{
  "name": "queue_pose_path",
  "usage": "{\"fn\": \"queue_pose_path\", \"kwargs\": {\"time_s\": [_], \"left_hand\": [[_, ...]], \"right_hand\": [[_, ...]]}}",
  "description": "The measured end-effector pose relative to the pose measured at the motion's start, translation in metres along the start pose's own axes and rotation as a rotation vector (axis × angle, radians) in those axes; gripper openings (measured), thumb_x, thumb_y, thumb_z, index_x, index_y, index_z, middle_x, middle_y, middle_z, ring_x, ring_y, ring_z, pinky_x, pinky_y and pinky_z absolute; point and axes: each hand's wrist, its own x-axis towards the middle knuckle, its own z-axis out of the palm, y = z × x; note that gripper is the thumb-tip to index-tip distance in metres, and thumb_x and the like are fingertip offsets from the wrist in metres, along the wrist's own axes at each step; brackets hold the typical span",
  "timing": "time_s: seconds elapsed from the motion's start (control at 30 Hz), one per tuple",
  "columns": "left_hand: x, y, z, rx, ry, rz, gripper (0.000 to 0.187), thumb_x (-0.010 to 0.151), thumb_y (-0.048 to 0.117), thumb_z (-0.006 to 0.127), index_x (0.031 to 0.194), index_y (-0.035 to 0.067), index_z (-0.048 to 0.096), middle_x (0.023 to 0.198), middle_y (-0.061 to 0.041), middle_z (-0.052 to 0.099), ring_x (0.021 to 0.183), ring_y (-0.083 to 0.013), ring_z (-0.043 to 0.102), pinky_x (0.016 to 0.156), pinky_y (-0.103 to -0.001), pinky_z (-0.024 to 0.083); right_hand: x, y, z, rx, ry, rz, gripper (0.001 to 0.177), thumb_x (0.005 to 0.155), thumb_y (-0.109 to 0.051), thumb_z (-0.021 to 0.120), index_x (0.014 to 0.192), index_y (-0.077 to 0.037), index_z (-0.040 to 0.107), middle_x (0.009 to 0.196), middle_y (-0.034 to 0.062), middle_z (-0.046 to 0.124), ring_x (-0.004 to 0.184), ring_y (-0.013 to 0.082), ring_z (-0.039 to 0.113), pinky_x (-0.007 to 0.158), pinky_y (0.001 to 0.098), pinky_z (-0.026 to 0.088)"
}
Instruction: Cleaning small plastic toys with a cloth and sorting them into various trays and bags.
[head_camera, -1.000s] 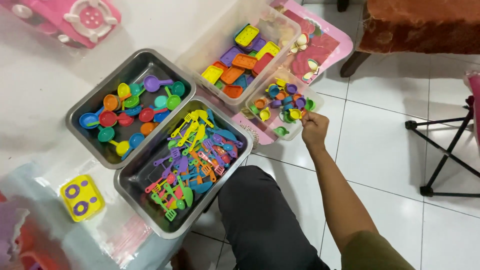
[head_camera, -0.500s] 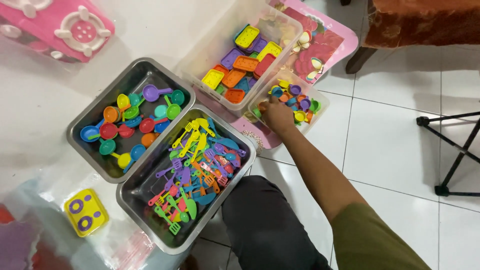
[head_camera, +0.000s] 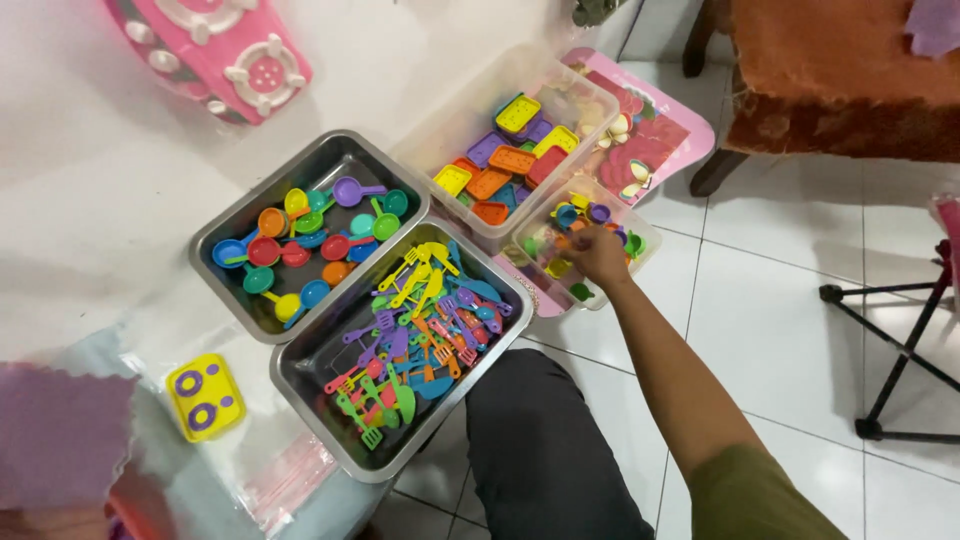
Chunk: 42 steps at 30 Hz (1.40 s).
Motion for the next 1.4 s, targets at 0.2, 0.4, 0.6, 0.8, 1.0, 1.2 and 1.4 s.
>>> {"fn": "queue_pose_path", "kwargs": {"time_s": [0.2, 0.4, 0.6, 0.8, 1.0, 1.2, 1.4], "left_hand": [[-0.016, 0.003, 0.013, -0.143, 0.051, 0.018, 0.032, 0.113, 0.028, 0.041, 0.139, 0.009, 0.044, 0.136, -0.001, 0.06, 0.128, -0.0071, 0.063, 0.117, -0.027, 0.053], [-0.041, 0.006, 0.06, -0.197, 0.169, -0.02, 0.019, 0.103, 0.02, 0.057, 0.109, 0.004, 0.066, 0.097, -0.003, 0.065, 0.086, -0.0099, 0.064, 0.079, -0.025, 0.053], [-0.062, -0.01, 0.097, -0.338, 0.023, 0.041, 0.032, 0.107, 0.028, 0.053, 0.095, 0.004, 0.072, 0.084, -0.007, 0.069, 0.08, -0.0161, 0.067, 0.077, -0.032, 0.056], [-0.045, -0.002, 0.067, -0.358, 0.091, 0.129, 0.031, 0.107, 0.027, 0.054, 0.093, 0.006, 0.072, 0.081, -0.005, 0.07, 0.079, -0.0134, 0.067, 0.077, -0.03, 0.057], [-0.048, 0.002, 0.063, -0.325, 0.026, 0.055, 0.029, 0.107, 0.025, 0.056, 0.087, 0.008, 0.07, 0.072, -0.001, 0.062, 0.069, -0.0112, 0.061, 0.069, -0.026, 0.051], [-0.046, 0.016, 0.07, -0.502, 0.026, -0.044, 0.021, 0.104, 0.024, 0.06, 0.098, 0.008, 0.072, 0.082, 0.0, 0.066, 0.076, -0.0089, 0.063, 0.07, -0.024, 0.052], [-0.049, 0.029, 0.056, -0.577, 0.005, -0.004, 0.027, 0.105, 0.032, 0.058, 0.097, 0.011, 0.073, 0.084, -0.001, 0.068, 0.079, -0.0112, 0.064, 0.075, -0.026, 0.051]], "right_hand": [[-0.019, -0.067, -0.056, 0.615, 0.082, 0.019, 0.013, 0.095, -0.011, 0.069, 0.106, -0.004, 0.068, 0.093, 0.0073, 0.071, 0.082, 0.0142, 0.067, 0.075, 0.0248, 0.055], [-0.099, -0.263, -0.106, 0.793, -0.044, -0.421, 0.033, 0.103, -0.004, 0.06, 0.135, 0.003, 0.057, 0.109, 0.0145, 0.07, 0.098, 0.0197, 0.067, 0.087, 0.0299, 0.051], [-0.195, -0.458, -0.085, 0.547, -0.226, -0.909, 0.035, 0.088, -0.017, 0.081, 0.122, -0.012, 0.076, 0.091, 0.0072, 0.076, 0.084, 0.0211, 0.075, 0.08, 0.0336, 0.061], [-0.204, -0.496, -0.041, 0.419, -0.116, -1.027, 0.041, 0.086, -0.026, 0.084, 0.124, -0.017, 0.074, 0.109, 0.0066, 0.073, 0.102, 0.0279, 0.073, 0.091, 0.0407, 0.057], [-0.201, -0.489, -0.031, 0.531, -0.103, -1.018, 0.038, 0.087, -0.01, 0.084, 0.123, -0.008, 0.074, 0.108, 0.0151, 0.069, 0.096, 0.0316, 0.074, 0.086, 0.042, 0.061], [-0.201, -0.493, -0.032, 0.565, -0.07, -1.098, 0.037, 0.089, -0.01, 0.083, 0.123, -0.001, 0.073, 0.11, 0.017, 0.069, 0.097, 0.034, 0.074, 0.086, 0.0428, 0.061], [-0.208, -0.512, -0.033, 0.599, -0.051, -1.147, 0.037, 0.089, -0.017, 0.084, 0.123, -0.006, 0.074, 0.103, 0.0113, 0.069, 0.09, 0.0293, 0.075, 0.085, 0.0407, 0.06]]}}
